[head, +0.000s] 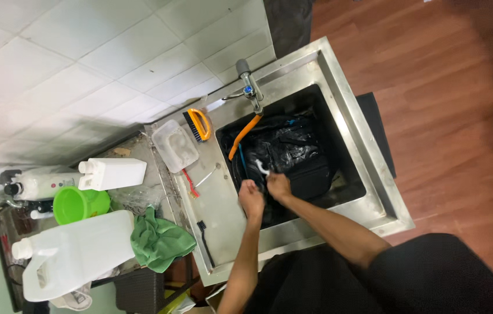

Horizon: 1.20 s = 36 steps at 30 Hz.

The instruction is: The person scrubs a black bag with a white brush in a stainless steel sink. They rinse the bag with a hose, turn it over to clean different sides, and continue scrubbing and rinsing the exterior and interior.

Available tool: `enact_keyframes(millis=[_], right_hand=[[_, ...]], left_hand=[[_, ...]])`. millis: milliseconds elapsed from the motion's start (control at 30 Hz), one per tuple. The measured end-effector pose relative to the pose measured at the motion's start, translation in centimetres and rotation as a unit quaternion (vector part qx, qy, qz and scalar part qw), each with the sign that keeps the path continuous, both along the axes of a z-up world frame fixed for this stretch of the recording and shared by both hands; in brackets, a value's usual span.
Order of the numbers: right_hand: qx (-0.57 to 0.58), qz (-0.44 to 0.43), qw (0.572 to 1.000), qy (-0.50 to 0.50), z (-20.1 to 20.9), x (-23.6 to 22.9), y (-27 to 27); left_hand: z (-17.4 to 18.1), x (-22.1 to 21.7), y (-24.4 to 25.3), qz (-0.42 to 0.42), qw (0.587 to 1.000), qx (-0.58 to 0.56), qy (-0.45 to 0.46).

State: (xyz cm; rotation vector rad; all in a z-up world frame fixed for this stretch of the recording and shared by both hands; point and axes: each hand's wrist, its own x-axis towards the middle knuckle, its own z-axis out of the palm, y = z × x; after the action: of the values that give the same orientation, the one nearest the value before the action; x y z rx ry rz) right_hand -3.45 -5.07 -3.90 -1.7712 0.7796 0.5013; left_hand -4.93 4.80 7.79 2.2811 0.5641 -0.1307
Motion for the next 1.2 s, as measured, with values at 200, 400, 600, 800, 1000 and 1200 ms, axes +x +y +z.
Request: enact_keyframes(millis=[200, 400, 600, 800, 1000, 1200], right_hand=[[0.024, -0.033, 0.999, 0.027, 8.7, -3.9, -1.6], [-0.026, -0.167, 0.986, 0.003, 3.6, -4.4, -4.5], [-0.034, -0.212, 0.977, 0.003, 3.9, -5.7, -3.9], [0.139, -0.254, 0.957, 0.019, 5.2, -5.1, -3.5], [0.001, -0.127, 0.991, -0.036, 5.5, -7.0, 0.4], [-0.033, -0.111, 0.988, -0.104, 9.1, -4.2, 2.8]], left_hand=[[-1.3, -3.8, -0.3, -0.088, 0.986, 0.137, 0.022], [0.3, -0.4, -0.4, -0.091, 0.968, 0.228, 0.049], [-1.1, 2.0, 4.7, -0.037, 0.981, 0.188, 0.012], [2.4, -1.3, 3.2, -0.111, 0.993, 0.003, -0.038], [1.3, -6.0, 2.9, 0.184, 0.905, -0.348, 0.163], [9.9, -5.9, 2.3, 0.111, 0.954, -0.266, 0.083]])
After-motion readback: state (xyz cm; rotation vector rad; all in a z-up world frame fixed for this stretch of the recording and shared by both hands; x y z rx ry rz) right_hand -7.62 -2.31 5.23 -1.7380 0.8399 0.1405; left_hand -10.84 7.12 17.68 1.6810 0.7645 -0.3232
